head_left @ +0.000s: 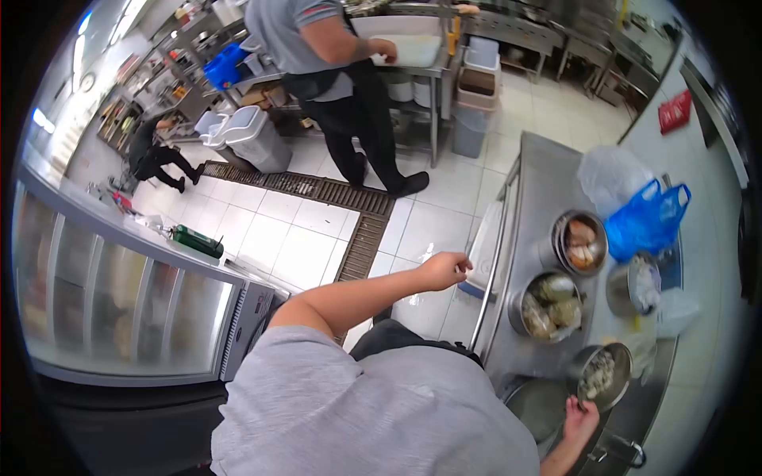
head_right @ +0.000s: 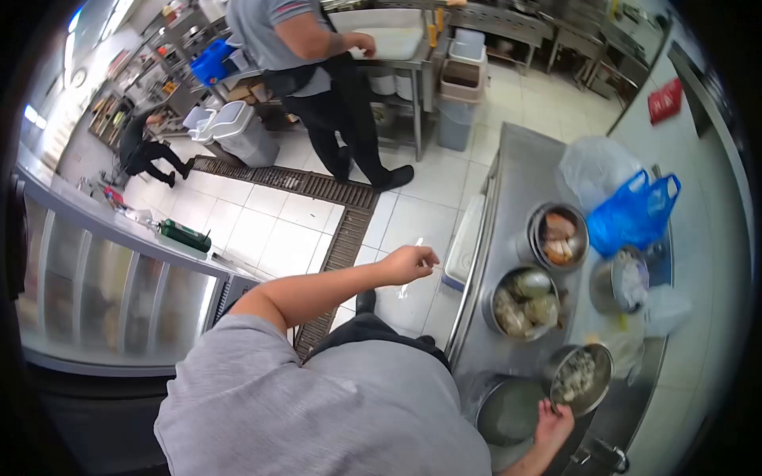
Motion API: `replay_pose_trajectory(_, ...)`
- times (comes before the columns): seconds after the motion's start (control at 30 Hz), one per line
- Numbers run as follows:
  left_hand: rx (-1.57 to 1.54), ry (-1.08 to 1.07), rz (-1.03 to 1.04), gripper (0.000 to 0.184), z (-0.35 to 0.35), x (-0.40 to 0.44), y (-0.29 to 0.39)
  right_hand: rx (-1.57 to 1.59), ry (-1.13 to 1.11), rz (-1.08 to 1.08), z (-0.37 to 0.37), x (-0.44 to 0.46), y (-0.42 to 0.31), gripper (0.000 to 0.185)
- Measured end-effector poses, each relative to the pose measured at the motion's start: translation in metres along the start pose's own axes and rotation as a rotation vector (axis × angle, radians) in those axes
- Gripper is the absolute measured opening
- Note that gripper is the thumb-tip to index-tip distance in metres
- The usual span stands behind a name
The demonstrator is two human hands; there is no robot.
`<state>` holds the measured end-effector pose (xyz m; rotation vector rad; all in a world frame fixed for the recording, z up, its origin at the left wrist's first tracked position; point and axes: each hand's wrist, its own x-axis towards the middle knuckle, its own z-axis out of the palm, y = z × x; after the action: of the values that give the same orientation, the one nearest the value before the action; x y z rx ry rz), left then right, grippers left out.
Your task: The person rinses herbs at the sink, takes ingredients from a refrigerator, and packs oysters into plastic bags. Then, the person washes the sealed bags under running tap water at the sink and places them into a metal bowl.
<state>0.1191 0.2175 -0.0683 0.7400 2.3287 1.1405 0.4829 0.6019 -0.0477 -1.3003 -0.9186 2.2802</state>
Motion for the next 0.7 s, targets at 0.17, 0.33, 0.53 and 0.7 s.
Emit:
replay_pose_trajectory(0.17, -0.025, 0.174, -0.076, 0.022, -0.028, -0.034, -0.085, -0.196, 0.01, -0.085, 0.126, -0.055, -0.019, 0.011)
replay_pose_trajectory(0.33, 0.152, 0.294, -0.339, 0.035, -0.103, -0.089, -0.13, -0.213, -0.217, -0.035, 0.255, -0.047, 0.035, 0.01)
replay_pose_trajectory(0.53, 0.215, 0.449, -0.571, 0.035, -0.194, -0.2, -0.248, -0.252, -0.442, 0.317, 0.416, -0.008, 0.168, 0.005)
replay_pose_trajectory(0.7, 0.064, 0.521, -0.752, 0.038, -0.264, -0.274, -0.31, -0.403, -0.621, 0.439, 0.536, -0.01, 0.285, 0.012)
